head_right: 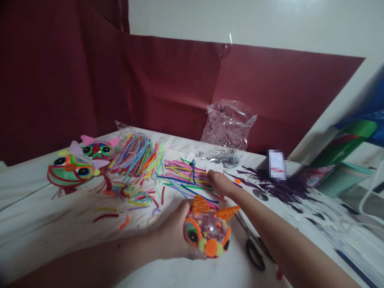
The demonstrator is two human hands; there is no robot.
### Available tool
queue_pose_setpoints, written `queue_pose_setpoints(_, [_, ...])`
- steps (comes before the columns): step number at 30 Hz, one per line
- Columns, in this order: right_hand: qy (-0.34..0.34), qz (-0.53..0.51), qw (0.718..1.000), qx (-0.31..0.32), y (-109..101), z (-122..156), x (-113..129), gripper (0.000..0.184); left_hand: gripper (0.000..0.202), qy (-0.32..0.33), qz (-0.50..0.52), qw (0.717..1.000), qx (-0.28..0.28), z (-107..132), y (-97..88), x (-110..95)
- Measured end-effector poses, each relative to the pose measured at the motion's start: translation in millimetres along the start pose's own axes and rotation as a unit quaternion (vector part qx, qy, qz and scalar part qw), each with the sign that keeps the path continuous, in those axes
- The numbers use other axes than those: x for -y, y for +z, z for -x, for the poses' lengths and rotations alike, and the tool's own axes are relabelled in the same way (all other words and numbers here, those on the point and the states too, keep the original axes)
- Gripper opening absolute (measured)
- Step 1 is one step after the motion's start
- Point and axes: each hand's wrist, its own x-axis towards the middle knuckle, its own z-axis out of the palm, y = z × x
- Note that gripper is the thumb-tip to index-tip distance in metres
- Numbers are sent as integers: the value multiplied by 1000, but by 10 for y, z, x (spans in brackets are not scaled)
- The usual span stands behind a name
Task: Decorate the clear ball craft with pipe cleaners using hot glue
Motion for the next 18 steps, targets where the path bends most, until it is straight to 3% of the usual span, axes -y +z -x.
queue_pose_setpoints(6, [22,-88,995,-43,-151,297,-215,17,98,-7,8,1000,-2,14,-9,6])
queue_pose_setpoints(9, [27,-142,987,-67,-214,533,-264,27,98,-16,49,999,3,7,2,14])
queue_pose_setpoints(15, [62,-241,964,-99,-284,948,-186,43,82,-57,217,973,48,-48,13,-76])
queue_pose_setpoints(18, [70,-275,954,-94,-276,1053,-93,45,72,-56,233,969,52,-64,-9,-113])
